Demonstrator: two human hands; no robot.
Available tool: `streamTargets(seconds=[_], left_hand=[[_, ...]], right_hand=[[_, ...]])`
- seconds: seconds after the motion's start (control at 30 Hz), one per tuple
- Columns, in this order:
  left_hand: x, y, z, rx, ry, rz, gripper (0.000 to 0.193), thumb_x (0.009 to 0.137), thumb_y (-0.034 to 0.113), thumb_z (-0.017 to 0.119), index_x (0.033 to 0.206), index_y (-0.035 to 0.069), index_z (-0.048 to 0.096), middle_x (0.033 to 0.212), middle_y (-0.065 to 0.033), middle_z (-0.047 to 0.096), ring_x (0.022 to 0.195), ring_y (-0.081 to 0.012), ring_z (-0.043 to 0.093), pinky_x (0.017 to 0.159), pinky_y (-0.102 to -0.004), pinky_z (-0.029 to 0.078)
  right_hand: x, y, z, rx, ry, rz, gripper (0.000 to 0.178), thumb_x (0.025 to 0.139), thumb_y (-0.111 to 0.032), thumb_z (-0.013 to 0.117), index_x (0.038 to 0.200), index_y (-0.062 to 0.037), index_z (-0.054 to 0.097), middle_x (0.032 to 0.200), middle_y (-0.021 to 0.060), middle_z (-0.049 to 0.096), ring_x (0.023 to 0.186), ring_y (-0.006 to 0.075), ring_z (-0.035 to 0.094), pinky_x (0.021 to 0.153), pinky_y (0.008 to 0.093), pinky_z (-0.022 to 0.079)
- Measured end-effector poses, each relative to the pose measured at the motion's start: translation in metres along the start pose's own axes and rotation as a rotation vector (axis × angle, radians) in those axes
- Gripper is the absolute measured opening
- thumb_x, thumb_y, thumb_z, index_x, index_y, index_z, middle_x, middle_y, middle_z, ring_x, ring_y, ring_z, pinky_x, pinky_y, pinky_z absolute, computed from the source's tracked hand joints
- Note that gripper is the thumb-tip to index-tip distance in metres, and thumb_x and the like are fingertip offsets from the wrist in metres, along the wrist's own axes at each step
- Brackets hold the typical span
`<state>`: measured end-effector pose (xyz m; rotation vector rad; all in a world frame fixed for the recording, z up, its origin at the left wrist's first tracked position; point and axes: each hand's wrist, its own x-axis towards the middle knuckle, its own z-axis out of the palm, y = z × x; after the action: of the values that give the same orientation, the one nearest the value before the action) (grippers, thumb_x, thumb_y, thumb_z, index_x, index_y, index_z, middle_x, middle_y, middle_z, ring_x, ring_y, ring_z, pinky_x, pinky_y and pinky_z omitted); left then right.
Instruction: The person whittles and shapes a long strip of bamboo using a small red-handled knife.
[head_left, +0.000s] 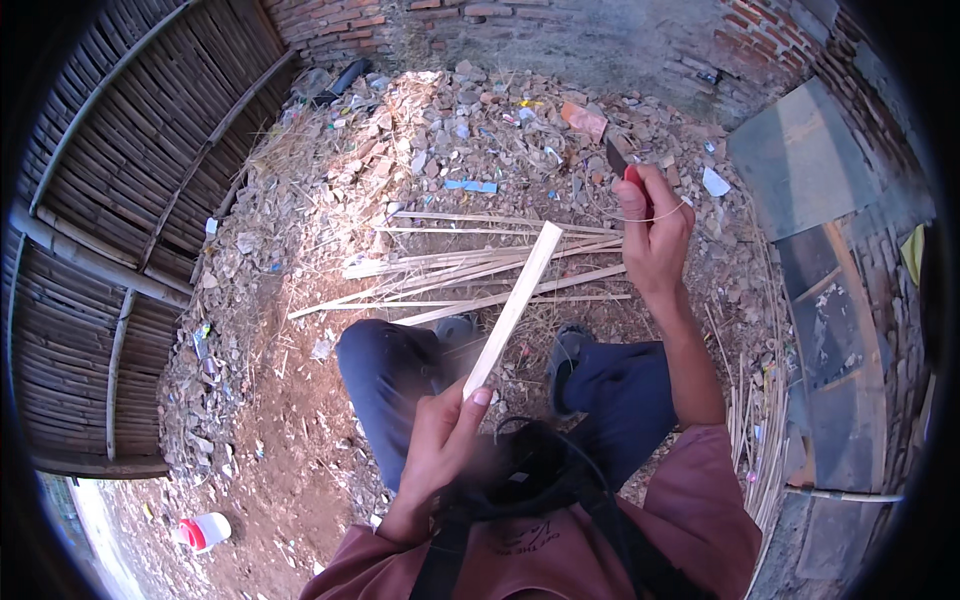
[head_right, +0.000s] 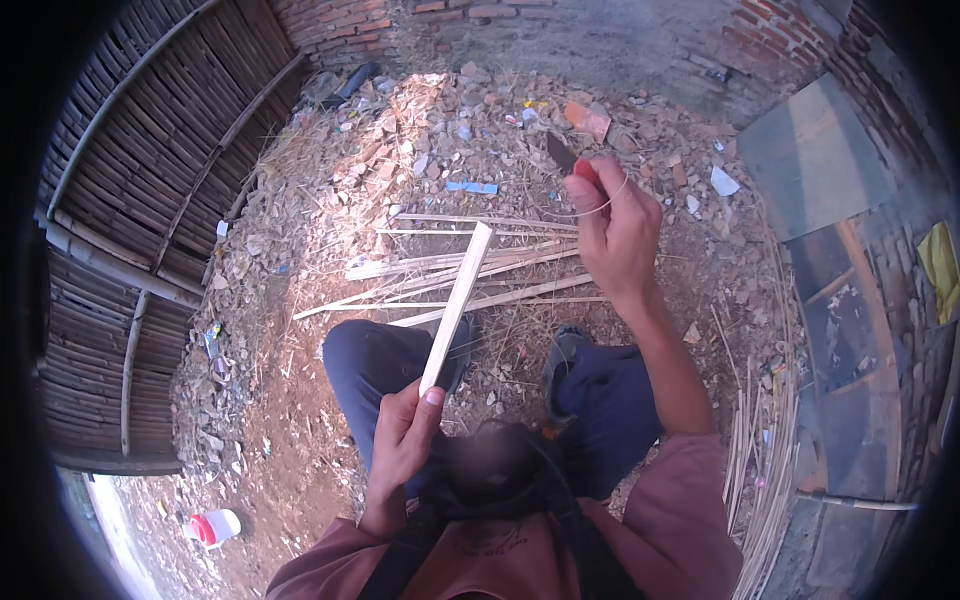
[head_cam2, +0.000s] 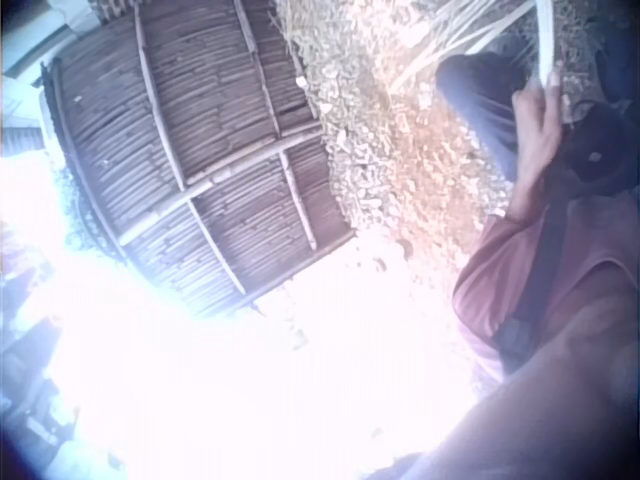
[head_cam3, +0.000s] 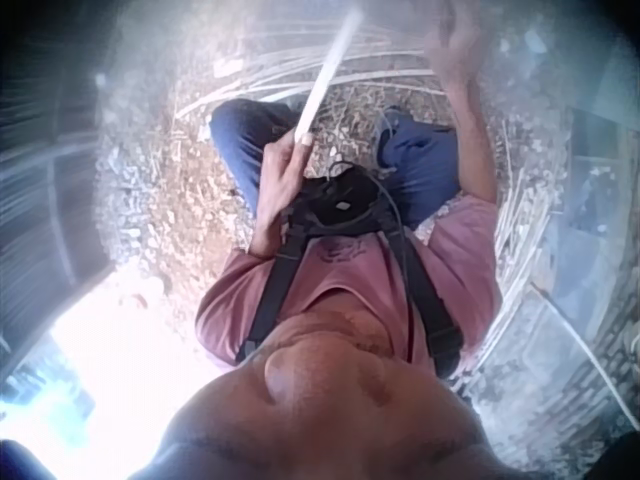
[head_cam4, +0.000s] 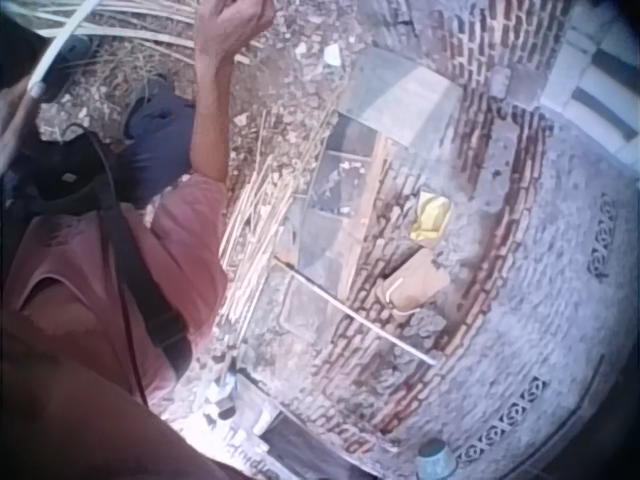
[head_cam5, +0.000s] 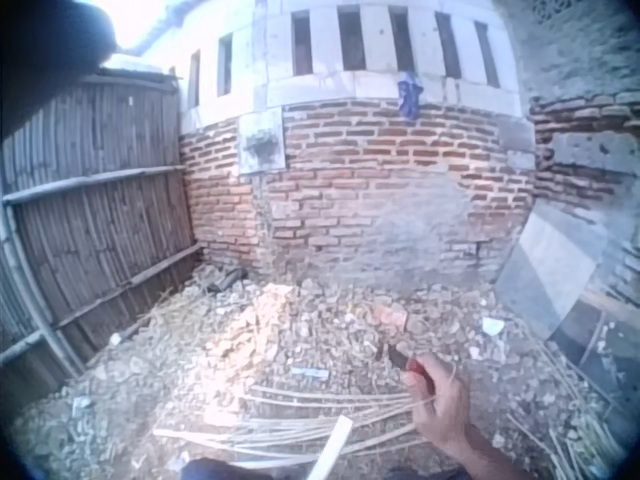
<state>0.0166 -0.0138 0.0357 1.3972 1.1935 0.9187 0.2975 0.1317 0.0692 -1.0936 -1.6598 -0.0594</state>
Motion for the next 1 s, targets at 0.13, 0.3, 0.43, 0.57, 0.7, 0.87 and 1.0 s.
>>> streamTargets(seconds=[0.13, 0.3, 0.43, 0.57, 0.7, 0.87, 1.0], left_hand=[[-0.002, -0.001, -0.003, 0.091, 0.051, 0.065, 0.029, 0.112, 0.024, 0.057, 0.102, -0.002, 0.066, 0.060, -0.0037, 0.048, 0.060, -0.0058, 0.042, 0.054, -0.0326, 0.036], [0.012, -0.001, 0.000, 0.125, 0.116, 0.041, 0.028, 0.111, 0.023, 0.058, 0.100, -0.001, 0.064, 0.059, -0.0036, 0.048, 0.060, -0.0053, 0.042, 0.053, -0.0321, 0.035], [0.018, 0.005, 0.005, 0.118, 0.088, 0.053, 0.026, 0.111, 0.021, 0.059, 0.100, -0.002, 0.063, 0.059, -0.0047, 0.049, 0.060, -0.0058, 0.041, 0.052, -0.0328, 0.035], [0.019, 0.003, 0.008, 0.082, 0.098, 0.072, 0.025, 0.111, 0.020, 0.059, 0.101, -0.002, 0.064, 0.059, -0.0062, 0.050, 0.059, -0.0068, 0.041, 0.052, -0.0338, 0.036], [0.021, -0.004, 0.008, 0.080, 0.126, 0.124, 0.024, 0.111, 0.020, 0.059, 0.103, -0.002, 0.064, 0.059, -0.0084, 0.052, 0.057, -0.0082, 0.043, 0.053, -0.0346, 0.038], [0.017, 0.012, 0.007, 0.161, 0.101, 0.097, 0.024, 0.111, 0.021, 0.059, 0.103, -0.001, 0.065, 0.059, -0.0093, 0.053, 0.054, -0.0103, 0.046, 0.053, -0.0352, 0.040], [0.005, 0.008, 0.008, 0.142, 0.082, 0.026, 0.026, 0.112, 0.020, 0.057, 0.098, -0.001, 0.063, 0.061, 0.0007, 0.040, 0.063, -0.0044, 0.035, 0.053, -0.0317, 0.030]], right_hand=[[0.003, 0.024, -0.011, 0.097, 0.064, 0.178, 0.032, 0.107, -0.031, 0.064, 0.099, -0.0002, 0.067, 0.074, 0.0054, 0.065, 0.056, 0.0129, 0.055, 0.049, 0.0311, 0.039], [-0.019, -0.020, 0.010, 0.223, -0.172, -0.137, 0.031, 0.103, -0.033, 0.070, 0.095, -0.0031, 0.068, 0.072, 0.0037, 0.063, 0.055, 0.0142, 0.059, 0.050, 0.0314, 0.045], [-0.033, -0.044, 0.021, 0.134, -0.332, -0.373, 0.032, 0.092, -0.037, 0.081, 0.093, -0.0075, 0.069, 0.073, 0.0028, 0.064, 0.057, 0.0201, 0.066, 0.053, 0.0340, 0.052], [-0.043, -0.047, 0.031, 0.153, -0.329, -0.381, 0.034, 0.090, -0.040, 0.081, 0.090, -0.0089, 0.068, 0.072, 0.0023, 0.064, 0.058, 0.0212, 0.067, 0.053, 0.0350, 0.052], [-0.045, -0.054, 0.030, 0.119, -0.336, -0.393, 0.033, 0.091, -0.040, 0.081, 0.088, -0.0090, 0.068, 0.071, 0.0021, 0.063, 0.058, 0.0210, 0.067, 0.054, 0.0348, 0.052], [-0.039, -0.049, 0.024, 0.059, -0.283, -0.360, 0.032, 0.090, -0.038, 0.081, 0.087, -0.0091, 0.068, 0.073, 0.0025, 0.065, 0.058, 0.0213, 0.067, 0.053, 0.0346, 0.052], [-0.018, -0.028, 0.013, 0.063, -0.101, -0.123, 0.028, 0.100, -0.029, 0.075, 0.095, -0.0031, 0.068, 0.073, 0.0052, 0.064, 0.055, 0.0177, 0.061, 0.052, 0.0318, 0.046]])
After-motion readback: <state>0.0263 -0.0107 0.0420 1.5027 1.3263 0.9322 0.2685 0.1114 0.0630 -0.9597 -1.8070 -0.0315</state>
